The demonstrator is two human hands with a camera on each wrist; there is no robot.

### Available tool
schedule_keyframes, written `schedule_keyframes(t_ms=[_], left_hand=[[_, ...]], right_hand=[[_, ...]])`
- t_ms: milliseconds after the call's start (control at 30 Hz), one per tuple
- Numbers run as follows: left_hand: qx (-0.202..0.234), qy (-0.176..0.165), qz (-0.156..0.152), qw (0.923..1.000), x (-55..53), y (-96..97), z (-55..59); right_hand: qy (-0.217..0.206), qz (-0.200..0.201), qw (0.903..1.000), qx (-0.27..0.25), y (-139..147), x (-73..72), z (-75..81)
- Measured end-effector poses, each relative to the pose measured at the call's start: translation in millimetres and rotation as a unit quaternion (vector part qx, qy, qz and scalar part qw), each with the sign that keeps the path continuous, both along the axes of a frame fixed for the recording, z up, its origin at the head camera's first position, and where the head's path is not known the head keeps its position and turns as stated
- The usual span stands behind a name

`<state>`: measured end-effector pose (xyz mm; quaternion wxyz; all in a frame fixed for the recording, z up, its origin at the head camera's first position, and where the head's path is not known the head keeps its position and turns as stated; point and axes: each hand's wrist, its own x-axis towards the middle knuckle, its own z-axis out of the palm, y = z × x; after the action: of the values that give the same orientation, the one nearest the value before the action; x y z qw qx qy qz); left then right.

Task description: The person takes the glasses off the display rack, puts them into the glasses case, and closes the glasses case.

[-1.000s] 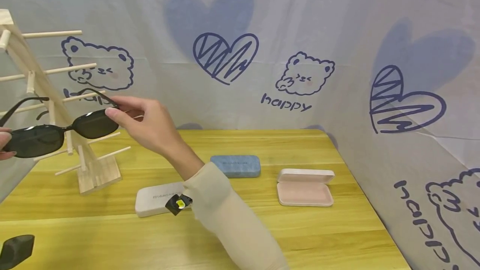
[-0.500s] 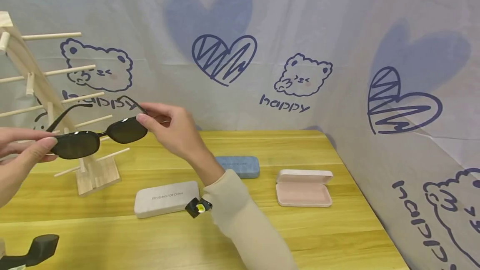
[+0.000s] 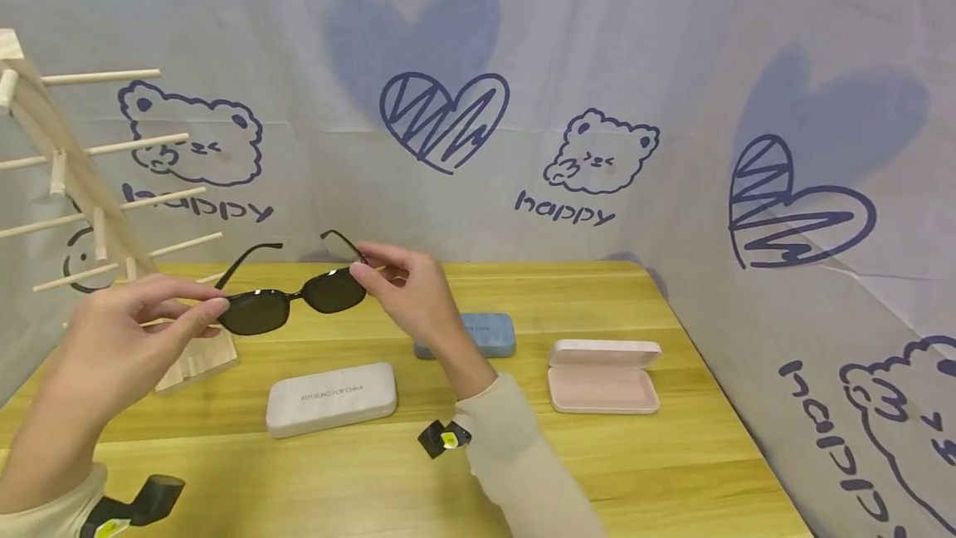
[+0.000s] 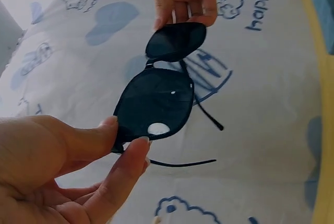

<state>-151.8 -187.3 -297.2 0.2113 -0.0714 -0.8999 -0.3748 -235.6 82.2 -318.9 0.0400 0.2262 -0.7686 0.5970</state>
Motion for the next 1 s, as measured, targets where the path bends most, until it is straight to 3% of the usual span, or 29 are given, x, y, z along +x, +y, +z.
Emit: schedule_keyframes(t_ms=[400, 833, 1000], left_hand=[[0.04, 0.017, -0.047, 0.998, -22.5, 36.2, -31.3], [0.084, -0.031, -0.094, 0.9916, -38.2, 65.1, -68.7], [0.088, -0.073, -0.097, 0.9887, -40.3, 71.8, -77.1]], right_hand=[[-0.02, -0.034, 0.999, 0.024, 33.9, -0.9, -17.4], [-0.028, -0.06, 0.9963, 0.054, 67.5, 10.5, -41.0], [-0.031, -0.067, 0.9959, 0.053, 76.3, 12.5, -51.5]])
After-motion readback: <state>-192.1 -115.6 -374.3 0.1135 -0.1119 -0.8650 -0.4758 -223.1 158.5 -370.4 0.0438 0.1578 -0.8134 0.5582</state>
